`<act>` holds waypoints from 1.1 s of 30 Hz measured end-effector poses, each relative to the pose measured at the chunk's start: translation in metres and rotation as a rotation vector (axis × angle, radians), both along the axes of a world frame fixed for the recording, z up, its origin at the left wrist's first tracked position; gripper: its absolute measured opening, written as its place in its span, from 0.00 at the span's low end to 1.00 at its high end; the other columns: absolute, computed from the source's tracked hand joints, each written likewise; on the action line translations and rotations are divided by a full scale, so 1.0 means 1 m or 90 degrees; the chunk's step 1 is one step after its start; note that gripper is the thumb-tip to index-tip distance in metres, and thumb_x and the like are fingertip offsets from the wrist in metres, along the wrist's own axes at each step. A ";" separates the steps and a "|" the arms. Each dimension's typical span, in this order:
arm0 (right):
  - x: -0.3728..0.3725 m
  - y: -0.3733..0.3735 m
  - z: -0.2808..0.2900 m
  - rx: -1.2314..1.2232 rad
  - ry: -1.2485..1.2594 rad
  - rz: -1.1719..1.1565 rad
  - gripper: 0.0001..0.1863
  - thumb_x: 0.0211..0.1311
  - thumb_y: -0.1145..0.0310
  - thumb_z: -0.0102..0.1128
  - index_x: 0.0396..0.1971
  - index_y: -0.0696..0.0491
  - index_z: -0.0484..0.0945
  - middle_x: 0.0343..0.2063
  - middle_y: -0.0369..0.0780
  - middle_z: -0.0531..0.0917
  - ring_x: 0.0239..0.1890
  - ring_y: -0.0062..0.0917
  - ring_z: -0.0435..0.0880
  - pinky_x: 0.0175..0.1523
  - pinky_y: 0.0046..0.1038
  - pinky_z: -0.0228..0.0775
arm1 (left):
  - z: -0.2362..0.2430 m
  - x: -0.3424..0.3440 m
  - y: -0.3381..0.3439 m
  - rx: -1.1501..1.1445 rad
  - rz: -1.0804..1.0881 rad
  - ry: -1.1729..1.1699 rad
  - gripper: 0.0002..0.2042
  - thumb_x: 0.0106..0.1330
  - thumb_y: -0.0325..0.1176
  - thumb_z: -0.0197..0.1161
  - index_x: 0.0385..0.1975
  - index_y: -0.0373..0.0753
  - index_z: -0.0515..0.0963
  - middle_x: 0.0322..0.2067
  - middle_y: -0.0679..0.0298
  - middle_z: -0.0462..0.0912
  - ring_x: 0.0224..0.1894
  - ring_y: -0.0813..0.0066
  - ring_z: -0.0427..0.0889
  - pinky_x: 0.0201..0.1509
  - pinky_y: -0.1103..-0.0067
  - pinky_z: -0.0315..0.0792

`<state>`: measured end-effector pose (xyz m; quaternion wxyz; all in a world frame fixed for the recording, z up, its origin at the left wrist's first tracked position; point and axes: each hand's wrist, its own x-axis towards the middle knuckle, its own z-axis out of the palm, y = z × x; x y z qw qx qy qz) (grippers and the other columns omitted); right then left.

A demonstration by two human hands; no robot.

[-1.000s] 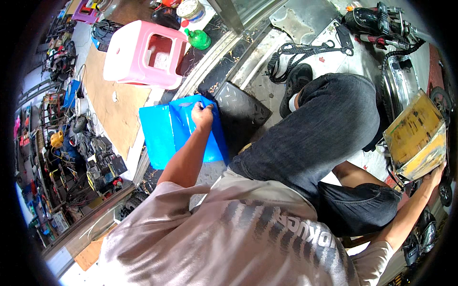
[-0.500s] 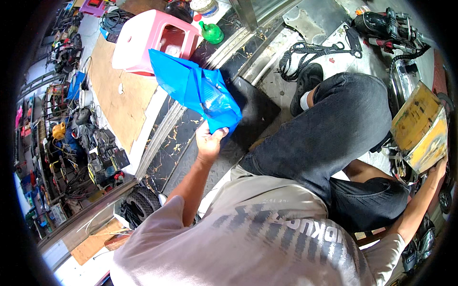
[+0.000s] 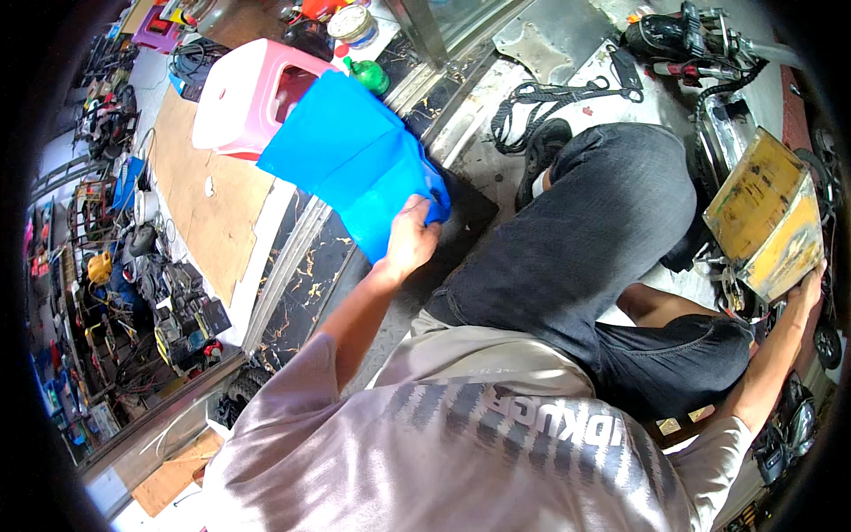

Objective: The person sits on the floor to work on a scooter, peeling off blue protective film from a plastic panel, removing small internal plastic components and layers of yellow tape, and then using a screwdriver to remove screws from a metal plate and a small light fixture.

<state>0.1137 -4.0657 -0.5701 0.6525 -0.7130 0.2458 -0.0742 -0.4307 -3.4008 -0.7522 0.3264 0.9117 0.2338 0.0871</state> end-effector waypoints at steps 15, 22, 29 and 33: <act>-0.029 0.015 0.008 0.011 -0.010 -0.029 0.33 0.81 0.46 0.44 0.66 0.61 0.71 0.64 0.45 0.78 0.61 0.38 0.81 0.66 0.41 0.75 | -0.098 0.031 -0.029 -0.053 0.300 0.199 0.29 0.58 0.47 0.75 0.58 0.40 0.78 0.58 0.50 0.79 0.58 0.48 0.81 0.60 0.61 0.75; -0.032 0.018 0.010 0.003 -0.013 -0.016 0.34 0.81 0.46 0.45 0.67 0.63 0.70 0.63 0.46 0.78 0.61 0.40 0.81 0.65 0.42 0.75 | -0.108 0.030 -0.025 -0.030 0.090 0.209 0.28 0.59 0.43 0.72 0.61 0.44 0.80 0.66 0.56 0.73 0.66 0.51 0.72 0.69 0.64 0.71; -0.028 0.014 0.010 -0.012 0.004 -0.020 0.34 0.81 0.44 0.45 0.67 0.61 0.71 0.63 0.45 0.79 0.60 0.40 0.81 0.65 0.42 0.75 | -0.106 0.053 -0.024 -0.055 -0.018 0.334 0.25 0.63 0.47 0.66 0.61 0.52 0.82 0.69 0.58 0.67 0.70 0.50 0.66 0.72 0.62 0.68; -0.029 0.004 0.008 -0.027 0.016 -0.006 0.34 0.80 0.44 0.44 0.67 0.59 0.72 0.62 0.44 0.80 0.60 0.38 0.82 0.65 0.39 0.75 | -0.099 0.061 -0.026 -0.016 -0.104 0.401 0.27 0.63 0.55 0.66 0.61 0.53 0.82 0.69 0.56 0.66 0.70 0.50 0.64 0.72 0.62 0.67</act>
